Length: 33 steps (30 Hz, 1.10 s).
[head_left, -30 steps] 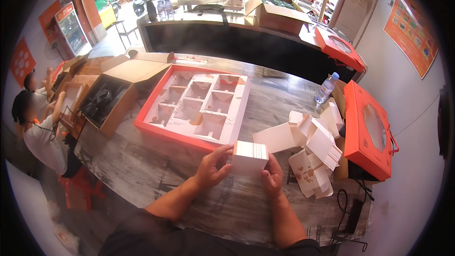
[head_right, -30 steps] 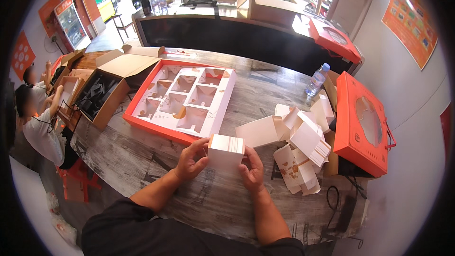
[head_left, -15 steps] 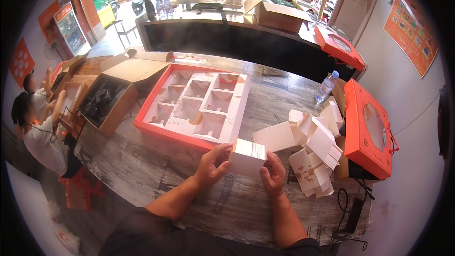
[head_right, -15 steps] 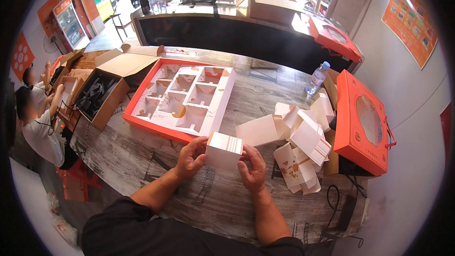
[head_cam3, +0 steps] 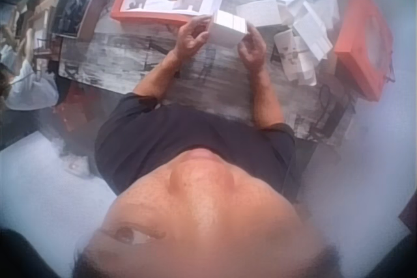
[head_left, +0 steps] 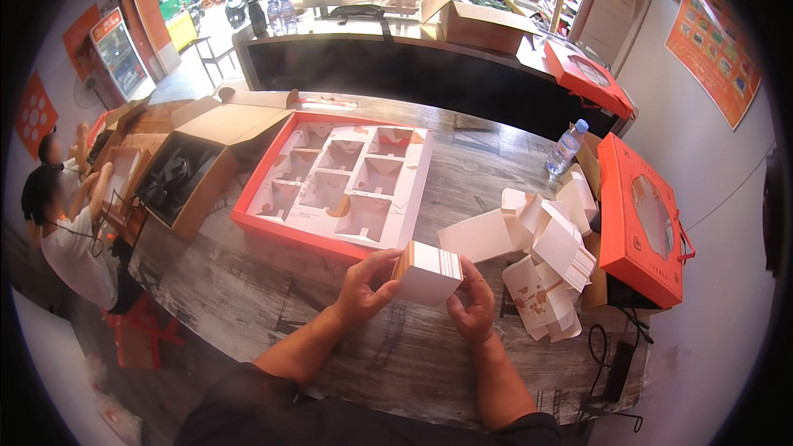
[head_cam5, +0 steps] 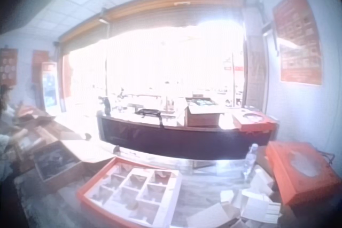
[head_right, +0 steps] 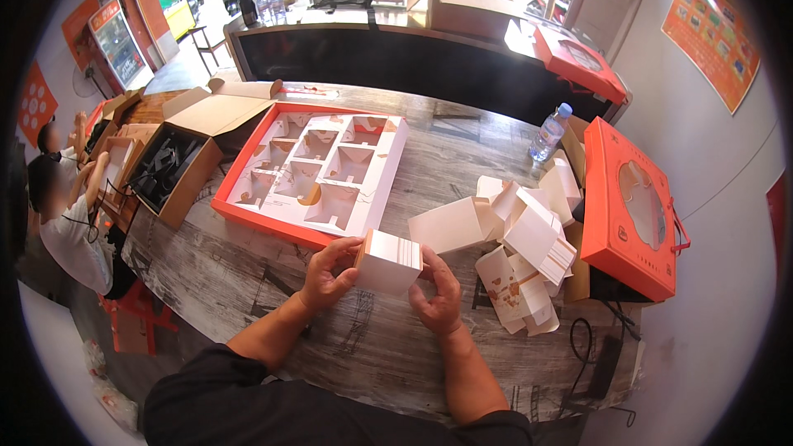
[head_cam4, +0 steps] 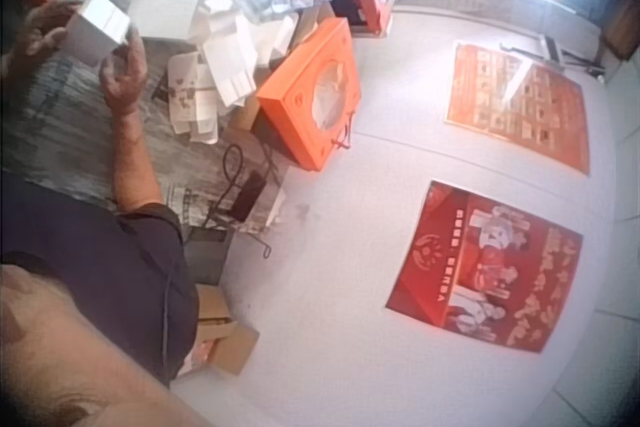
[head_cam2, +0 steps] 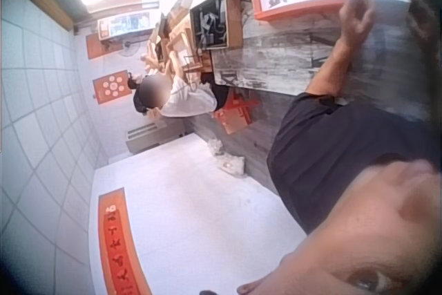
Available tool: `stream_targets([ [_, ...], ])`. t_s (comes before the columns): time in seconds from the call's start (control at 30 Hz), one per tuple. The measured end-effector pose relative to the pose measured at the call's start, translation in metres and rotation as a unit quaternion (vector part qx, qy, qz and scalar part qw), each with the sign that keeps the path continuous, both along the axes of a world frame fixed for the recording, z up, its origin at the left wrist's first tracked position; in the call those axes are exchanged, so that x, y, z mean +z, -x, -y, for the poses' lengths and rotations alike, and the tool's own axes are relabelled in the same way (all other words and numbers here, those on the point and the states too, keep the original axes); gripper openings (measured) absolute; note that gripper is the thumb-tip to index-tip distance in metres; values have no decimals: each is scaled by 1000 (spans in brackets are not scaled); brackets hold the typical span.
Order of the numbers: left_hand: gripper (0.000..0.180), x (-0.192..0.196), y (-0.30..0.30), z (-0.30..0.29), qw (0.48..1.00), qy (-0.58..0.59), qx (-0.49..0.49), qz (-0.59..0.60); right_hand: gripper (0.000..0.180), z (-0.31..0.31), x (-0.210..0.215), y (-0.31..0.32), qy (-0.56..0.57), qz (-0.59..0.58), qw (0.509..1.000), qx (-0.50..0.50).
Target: The person handles small white cardboard boxes on a table and then unfolds a large red and white cardboard box, folding its sides and flaps by hand to form its shape.
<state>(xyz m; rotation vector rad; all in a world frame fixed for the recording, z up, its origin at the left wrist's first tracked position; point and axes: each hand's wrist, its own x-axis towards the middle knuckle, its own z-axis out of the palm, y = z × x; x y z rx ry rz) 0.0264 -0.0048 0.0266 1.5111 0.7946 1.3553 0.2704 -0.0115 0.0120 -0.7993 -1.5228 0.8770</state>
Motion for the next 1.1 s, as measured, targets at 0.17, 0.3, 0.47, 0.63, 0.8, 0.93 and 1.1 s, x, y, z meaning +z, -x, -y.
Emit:
stream_targets([
  [0.17,55,1,0,1,998,-32,21,-57,68,-1,4,2,-56,27,998,-23],
  [0.3,53,6,-1,6,992,-28,42,-114,61,0,7,5,-64,30,997,-35],
  [0.47,50,0,-4,3,995,-58,48,-62,55,1,3,3,-75,38,996,-31],
  [0.63,43,0,-6,6,996,-24,39,-71,45,6,11,0,-40,-5,999,-22],
  [0.8,37,4,-11,10,992,-44,5,-115,37,8,12,15,-62,35,997,-30],
  [0.93,39,9,-16,14,988,-50,-58,-135,36,6,9,13,-48,22,998,-32],
  [1.1,66,16,-30,24,956,-171,-194,-139,35,4,0,14,-6,-27,997,-68],
])
